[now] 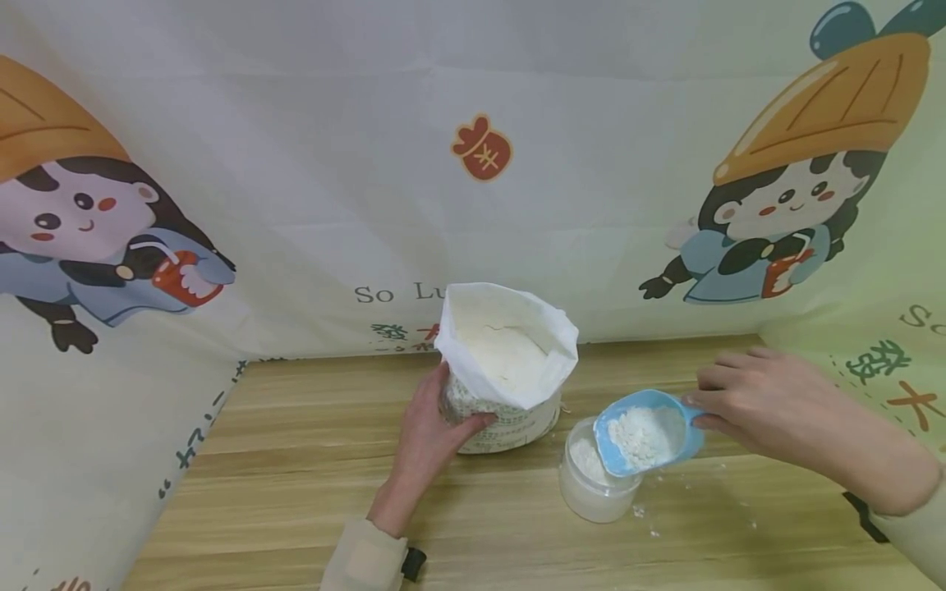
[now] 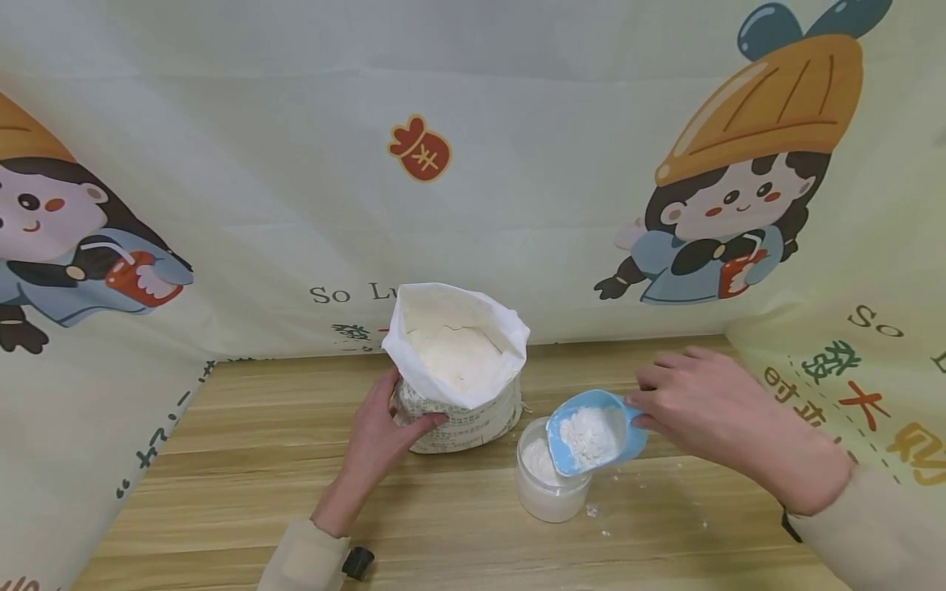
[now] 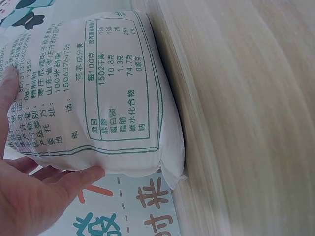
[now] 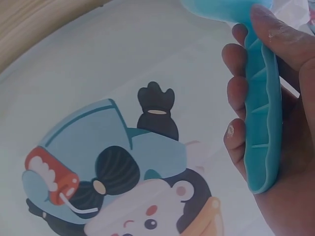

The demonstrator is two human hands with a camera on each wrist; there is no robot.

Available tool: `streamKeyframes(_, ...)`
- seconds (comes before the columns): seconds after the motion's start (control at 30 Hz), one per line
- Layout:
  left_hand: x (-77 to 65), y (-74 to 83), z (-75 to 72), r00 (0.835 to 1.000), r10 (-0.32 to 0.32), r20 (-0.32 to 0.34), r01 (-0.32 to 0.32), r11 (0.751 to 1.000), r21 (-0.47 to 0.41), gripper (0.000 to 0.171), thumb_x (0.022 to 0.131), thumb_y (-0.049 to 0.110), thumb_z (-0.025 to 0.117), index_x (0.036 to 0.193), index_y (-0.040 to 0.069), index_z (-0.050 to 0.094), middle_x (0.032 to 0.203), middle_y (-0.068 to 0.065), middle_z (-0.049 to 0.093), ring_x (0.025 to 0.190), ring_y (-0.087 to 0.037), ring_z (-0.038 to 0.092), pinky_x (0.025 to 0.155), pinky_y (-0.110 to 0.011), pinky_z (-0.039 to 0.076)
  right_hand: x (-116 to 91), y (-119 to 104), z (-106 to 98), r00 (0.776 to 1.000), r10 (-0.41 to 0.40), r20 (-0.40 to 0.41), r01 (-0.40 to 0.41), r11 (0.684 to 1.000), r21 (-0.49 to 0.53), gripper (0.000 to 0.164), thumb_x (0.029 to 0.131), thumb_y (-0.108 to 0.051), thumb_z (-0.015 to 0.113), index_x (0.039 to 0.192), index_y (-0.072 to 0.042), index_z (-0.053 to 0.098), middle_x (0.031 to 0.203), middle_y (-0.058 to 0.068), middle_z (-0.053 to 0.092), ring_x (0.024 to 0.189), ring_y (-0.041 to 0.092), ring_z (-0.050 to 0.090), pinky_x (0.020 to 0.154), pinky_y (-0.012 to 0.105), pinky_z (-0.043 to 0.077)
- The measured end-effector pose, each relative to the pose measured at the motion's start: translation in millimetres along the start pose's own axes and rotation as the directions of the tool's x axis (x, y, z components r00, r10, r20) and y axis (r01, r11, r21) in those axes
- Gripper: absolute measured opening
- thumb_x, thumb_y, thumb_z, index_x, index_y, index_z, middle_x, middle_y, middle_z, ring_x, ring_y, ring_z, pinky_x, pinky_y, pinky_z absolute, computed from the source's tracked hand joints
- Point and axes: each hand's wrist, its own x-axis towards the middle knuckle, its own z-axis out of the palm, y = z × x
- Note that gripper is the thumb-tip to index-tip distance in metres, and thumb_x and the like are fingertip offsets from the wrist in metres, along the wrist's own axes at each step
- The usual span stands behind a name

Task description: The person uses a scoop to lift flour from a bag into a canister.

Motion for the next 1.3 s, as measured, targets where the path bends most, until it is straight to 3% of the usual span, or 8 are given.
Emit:
streamKeyframes(0.07, -0.2, 0.3, 0.1, 1.0, -0.002, 0.0, 0.002, 1.0, -0.003, 0.103, 0.075, 0.037, 0.092, 0.159, 0.011, 0.038, 0.16, -0.012, 0.043, 0.144, -0.038, 0.043, 0.116, -0.062, 0.035, 3.0, -0.4, -0.7, 1.0, -0.025, -0.011, 0.024, 1.0, -0.02, 0.029, 0.099, -0.043, 0.067, 0.082, -0.02, 0.073, 0.073, -0.01, 0.054, 0.067, 0.016, 0.053, 0.054, 0.036, 0.046)
streamKeyframes(0.13, -0.1, 0.2, 0.2, 1.0, -0.002, 0.0, 0.002, 1.0, -0.004, 0.103, 0.076, 0.037, 0.092, 0.159, 0.011, 0.038, 0.16, -0.012, 0.043, 0.144, -0.038, 0.043, 0.117, -0.062, 0.034, 6.1, -1.5, -2.9, 0.999, -0.035, 0.006, 0.036, 0.999, -0.037, 0.02, 0.087, -0.038, 0.083, 0.083, -0.019, 0.075, 0.074, -0.009, 0.055, 0.067, 0.018, 0.053, 0.054, 0.037, 0.046)
streamKeyframes(0.2, 0.1, 0.1, 0.3, 1.0, -0.002, 0.0, 0.002, 1.0, -0.002, 0.103, 0.076, 0.038, 0.092, 0.159, 0.011, 0.038, 0.16, -0.012, 0.042, 0.144, -0.038, 0.042, 0.117, -0.062, 0.034, 8.7, -2.8, -5.9, 0.998, -0.04, 0.038, 0.042, 0.998, -0.055, 0.031, 0.064, -0.028, 0.097, 0.087, -0.02, 0.079, 0.075, -0.008, 0.057, 0.069, 0.019, 0.054, 0.055, 0.037, 0.046)
streamKeyframes(0.57, -0.8, 0.8, 0.3, 1.0, -0.005, -0.002, 0.005, 1.0, 0.004, 0.104, 0.076, 0.038, 0.092, 0.159, 0.01, 0.037, 0.16, -0.013, 0.042, 0.144, -0.039, 0.042, 0.117, -0.062, 0.034, 19.7, -11.2, -13.4, 0.99, -0.03, 0.135, 0.04, 0.996, -0.077, 0.029, 0.07, -0.03, 0.096, 0.092, -0.02, 0.08, 0.078, -0.005, 0.062, 0.073, 0.02, 0.057, 0.06, 0.036, 0.051)
streamKeyframes(1.0, 0.1, 0.8, 0.3, 1.0, -0.005, 0.004, 0.005, 1.0, 0.0, 0.103, 0.077, 0.038, 0.092, 0.159, 0.01, 0.037, 0.161, -0.013, 0.041, 0.145, -0.038, 0.041, 0.118, -0.062, 0.032, 27.2, -15.1, -18.0, 0.99, -0.081, 0.114, 0.095, 0.988, -0.123, 0.026, 0.066, -0.019, 0.095, 0.082, -0.019, 0.074, 0.076, -0.005, 0.06, 0.07, 0.019, 0.054, 0.054, 0.03, 0.042)
streamKeyframes(1.3, -0.2, -1.2, 1.3, 1.0, 0.016, -0.009, -0.016, 1.0, 0.003, 0.101, 0.077, 0.039, 0.092, 0.158, 0.008, 0.039, 0.158, -0.015, 0.044, 0.143, -0.039, 0.043, 0.116, -0.062, 0.035, 30.5, -20.2, -24.3, 0.986, -0.083, 0.144, 0.106, 0.981, -0.16, 0.032, 0.061, -0.004, 0.095, 0.083, -0.014, 0.075, 0.079, -0.001, 0.063, 0.072, 0.02, 0.056, 0.055, 0.03, 0.044)
